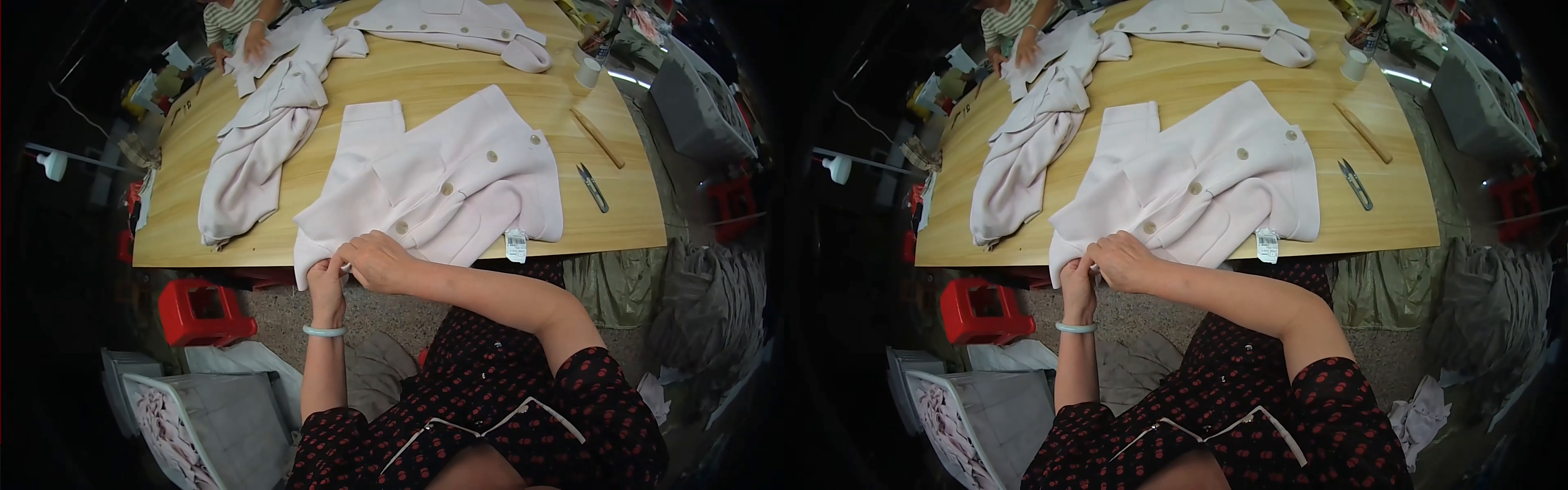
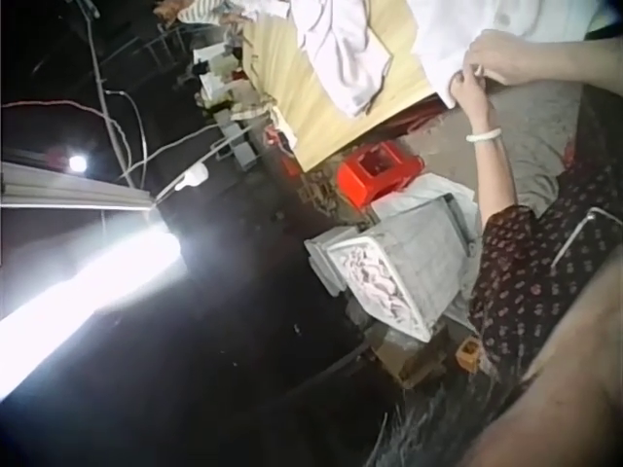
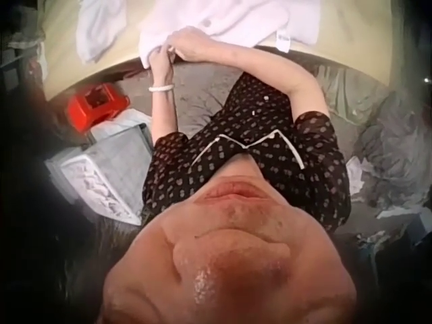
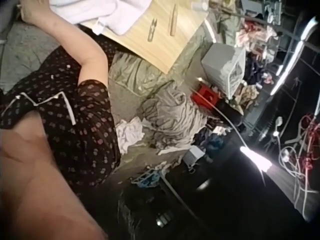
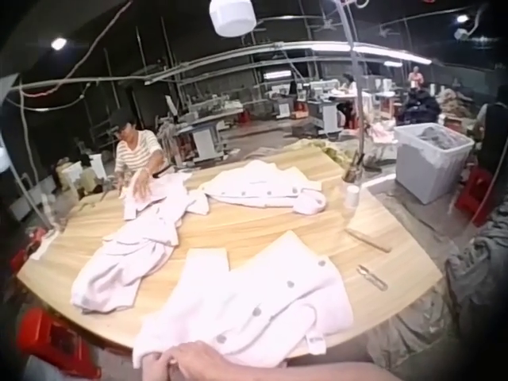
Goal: Inspecting a white garment for loose threads and trimming them with snips at a factory workstation.
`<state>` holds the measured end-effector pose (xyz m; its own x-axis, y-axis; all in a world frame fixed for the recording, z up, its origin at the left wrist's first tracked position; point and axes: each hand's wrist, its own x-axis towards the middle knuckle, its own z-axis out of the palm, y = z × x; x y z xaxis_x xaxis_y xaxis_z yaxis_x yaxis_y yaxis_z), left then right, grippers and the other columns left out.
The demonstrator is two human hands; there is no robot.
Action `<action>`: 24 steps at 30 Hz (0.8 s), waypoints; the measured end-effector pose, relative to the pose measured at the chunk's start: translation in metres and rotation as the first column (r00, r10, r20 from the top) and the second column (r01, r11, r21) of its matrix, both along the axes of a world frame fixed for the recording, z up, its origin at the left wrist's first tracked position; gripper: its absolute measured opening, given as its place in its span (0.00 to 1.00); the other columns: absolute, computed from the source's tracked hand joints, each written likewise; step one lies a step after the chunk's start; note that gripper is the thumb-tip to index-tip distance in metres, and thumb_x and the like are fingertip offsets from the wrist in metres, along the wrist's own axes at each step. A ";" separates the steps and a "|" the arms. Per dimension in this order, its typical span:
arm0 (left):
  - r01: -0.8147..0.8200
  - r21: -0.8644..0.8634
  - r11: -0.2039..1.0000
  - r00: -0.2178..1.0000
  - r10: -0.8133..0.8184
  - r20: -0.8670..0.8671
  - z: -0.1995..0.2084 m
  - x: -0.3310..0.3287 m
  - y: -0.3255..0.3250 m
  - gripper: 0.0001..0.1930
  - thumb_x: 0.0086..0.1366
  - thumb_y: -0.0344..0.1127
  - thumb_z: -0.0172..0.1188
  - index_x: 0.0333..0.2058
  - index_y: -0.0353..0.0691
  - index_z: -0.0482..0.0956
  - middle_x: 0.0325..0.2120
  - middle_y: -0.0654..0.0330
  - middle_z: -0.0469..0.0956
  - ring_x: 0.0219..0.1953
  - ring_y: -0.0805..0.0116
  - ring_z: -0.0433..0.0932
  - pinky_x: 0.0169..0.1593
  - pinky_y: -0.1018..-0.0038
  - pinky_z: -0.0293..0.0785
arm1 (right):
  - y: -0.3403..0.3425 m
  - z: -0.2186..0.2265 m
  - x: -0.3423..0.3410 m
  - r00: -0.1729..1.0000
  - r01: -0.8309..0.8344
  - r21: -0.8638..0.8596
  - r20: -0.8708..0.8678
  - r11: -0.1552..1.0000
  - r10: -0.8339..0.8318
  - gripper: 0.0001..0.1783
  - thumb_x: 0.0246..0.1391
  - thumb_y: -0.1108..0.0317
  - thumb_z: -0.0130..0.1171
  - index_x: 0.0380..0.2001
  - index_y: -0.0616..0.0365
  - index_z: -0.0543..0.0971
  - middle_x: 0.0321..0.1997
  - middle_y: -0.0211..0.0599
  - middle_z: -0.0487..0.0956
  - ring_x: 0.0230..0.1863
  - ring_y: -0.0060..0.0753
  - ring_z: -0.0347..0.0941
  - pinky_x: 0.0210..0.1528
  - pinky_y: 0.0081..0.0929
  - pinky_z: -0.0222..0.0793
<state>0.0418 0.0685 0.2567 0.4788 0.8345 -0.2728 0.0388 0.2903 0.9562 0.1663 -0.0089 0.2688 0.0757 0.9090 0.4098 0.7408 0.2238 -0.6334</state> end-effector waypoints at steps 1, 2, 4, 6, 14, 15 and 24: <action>-0.013 0.004 1.000 1.000 0.013 -0.001 -0.001 0.001 -0.002 0.07 0.58 0.33 0.56 0.28 0.34 0.76 0.22 0.66 0.75 0.20 0.82 0.65 0.24 0.85 0.59 | 0.000 0.000 0.000 0.999 0.030 0.025 0.019 0.999 -0.030 0.06 0.39 0.74 0.52 0.26 0.60 0.71 0.26 0.43 0.74 0.33 0.43 0.71 0.37 0.35 0.63; -0.031 -0.064 0.997 0.999 0.033 0.032 -0.003 0.003 -0.004 0.07 0.57 0.33 0.57 0.30 0.35 0.76 0.24 0.67 0.75 0.21 0.82 0.67 0.24 0.85 0.61 | -0.001 0.000 0.000 0.998 0.058 0.050 0.036 0.997 -0.060 0.06 0.38 0.74 0.52 0.25 0.59 0.71 0.26 0.43 0.74 0.33 0.42 0.71 0.36 0.35 0.63; -0.012 -0.128 0.992 0.998 0.020 0.066 -0.006 0.000 -0.003 0.08 0.58 0.34 0.55 0.34 0.37 0.75 0.28 0.67 0.75 0.24 0.81 0.71 0.25 0.84 0.65 | -0.005 0.002 0.001 0.991 0.084 0.042 0.105 0.996 -0.088 0.06 0.38 0.73 0.53 0.25 0.59 0.70 0.26 0.41 0.73 0.31 0.41 0.71 0.36 0.33 0.63; -0.036 -0.100 0.994 0.999 0.040 0.038 -0.004 0.003 -0.007 0.08 0.59 0.35 0.54 0.32 0.36 0.75 0.26 0.67 0.75 0.22 0.81 0.69 0.24 0.84 0.63 | -0.006 0.001 0.001 0.977 0.114 0.035 0.174 0.993 -0.119 0.06 0.38 0.72 0.53 0.25 0.59 0.70 0.25 0.40 0.73 0.30 0.39 0.70 0.35 0.32 0.62; 0.211 -0.063 0.975 0.968 -0.217 -0.125 -0.007 -0.010 0.012 0.12 0.61 0.36 0.51 0.35 0.33 0.75 0.29 0.62 0.76 0.27 0.76 0.75 0.31 0.82 0.72 | -0.003 -0.016 -0.004 0.924 0.059 0.123 0.368 0.991 -0.100 0.08 0.38 0.67 0.55 0.25 0.57 0.71 0.25 0.35 0.71 0.31 0.32 0.67 0.35 0.26 0.59; 0.194 -0.179 0.964 0.978 -0.205 -0.043 -0.017 -0.011 0.015 0.12 0.61 0.37 0.51 0.35 0.32 0.74 0.29 0.61 0.76 0.28 0.76 0.75 0.30 0.81 0.73 | 0.000 -0.016 -0.003 0.925 0.053 0.127 0.369 0.990 -0.097 0.08 0.38 0.67 0.55 0.25 0.57 0.71 0.25 0.35 0.71 0.31 0.32 0.67 0.35 0.26 0.59; 0.106 -0.373 0.922 0.994 -0.091 0.059 -0.014 -0.002 0.003 0.12 0.62 0.36 0.50 0.41 0.36 0.71 0.34 0.62 0.75 0.31 0.73 0.75 0.26 0.78 0.73 | 0.003 -0.017 0.001 0.948 0.020 0.086 0.315 0.996 -0.046 0.08 0.35 0.67 0.56 0.22 0.56 0.72 0.24 0.35 0.71 0.30 0.33 0.67 0.35 0.28 0.59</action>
<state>0.0395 0.0714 0.2426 0.5701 0.6228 -0.5358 0.0500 0.6247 0.7792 0.1670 -0.0063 0.2523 -0.0406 0.8710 0.4896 0.9080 0.2366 -0.3456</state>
